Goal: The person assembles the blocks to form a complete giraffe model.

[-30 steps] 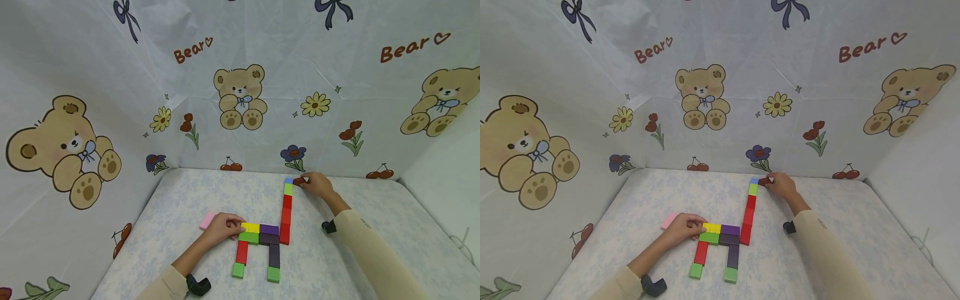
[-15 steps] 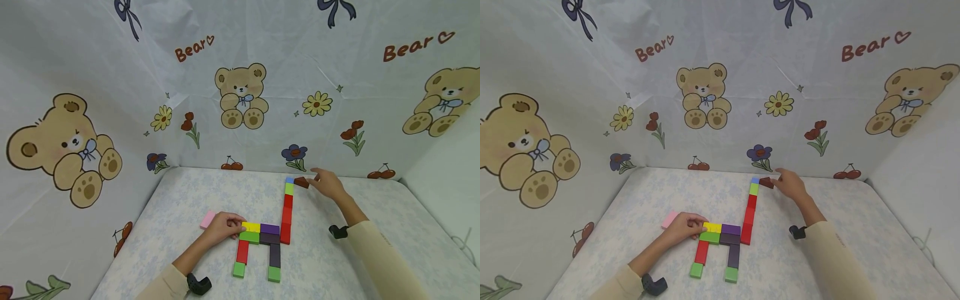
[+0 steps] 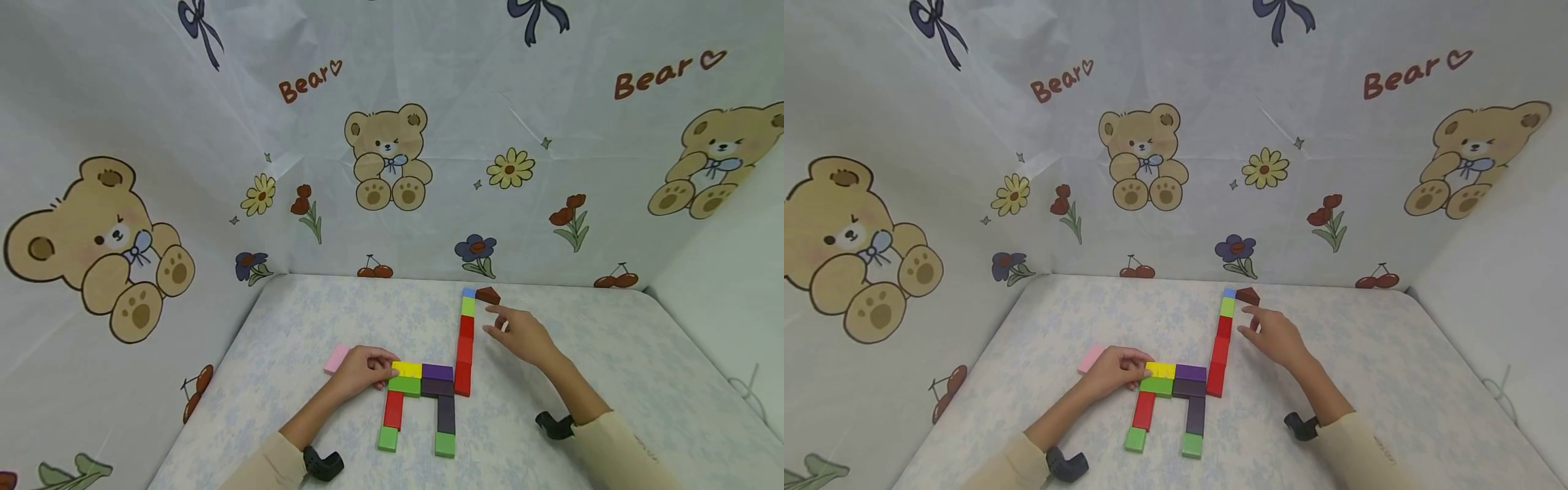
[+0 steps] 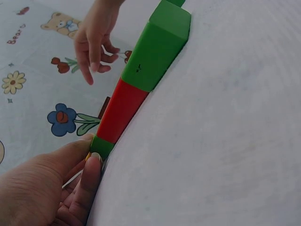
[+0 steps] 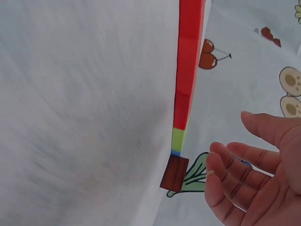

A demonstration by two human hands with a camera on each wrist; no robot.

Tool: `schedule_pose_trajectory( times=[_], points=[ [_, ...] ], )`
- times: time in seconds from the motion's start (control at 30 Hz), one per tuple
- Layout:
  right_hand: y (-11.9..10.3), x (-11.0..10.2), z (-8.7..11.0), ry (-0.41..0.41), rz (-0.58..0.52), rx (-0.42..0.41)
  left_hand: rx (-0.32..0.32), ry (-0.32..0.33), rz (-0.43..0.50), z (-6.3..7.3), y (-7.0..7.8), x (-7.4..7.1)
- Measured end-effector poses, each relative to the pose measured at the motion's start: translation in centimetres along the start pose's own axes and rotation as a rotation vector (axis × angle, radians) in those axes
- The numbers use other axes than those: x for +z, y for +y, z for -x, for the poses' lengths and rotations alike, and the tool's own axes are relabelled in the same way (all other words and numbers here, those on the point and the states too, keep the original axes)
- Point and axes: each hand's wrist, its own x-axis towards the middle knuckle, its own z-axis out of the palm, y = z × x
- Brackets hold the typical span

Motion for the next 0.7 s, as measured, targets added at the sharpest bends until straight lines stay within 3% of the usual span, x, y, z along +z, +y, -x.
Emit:
schedule_pose_trajectory(
  times=[0.4, 0.7],
  points=[
    [-1.7, 2.1, 4.2, -0.039, -0.186, -0.047, -0.021, 0.004, 0.002, 0.1, 0.0, 0.0],
    [-2.1, 3.1, 4.9, -0.087, -0.287, -0.057, -0.006, -0.009, -0.009, 0.0, 0.0, -0.1]
  ],
)
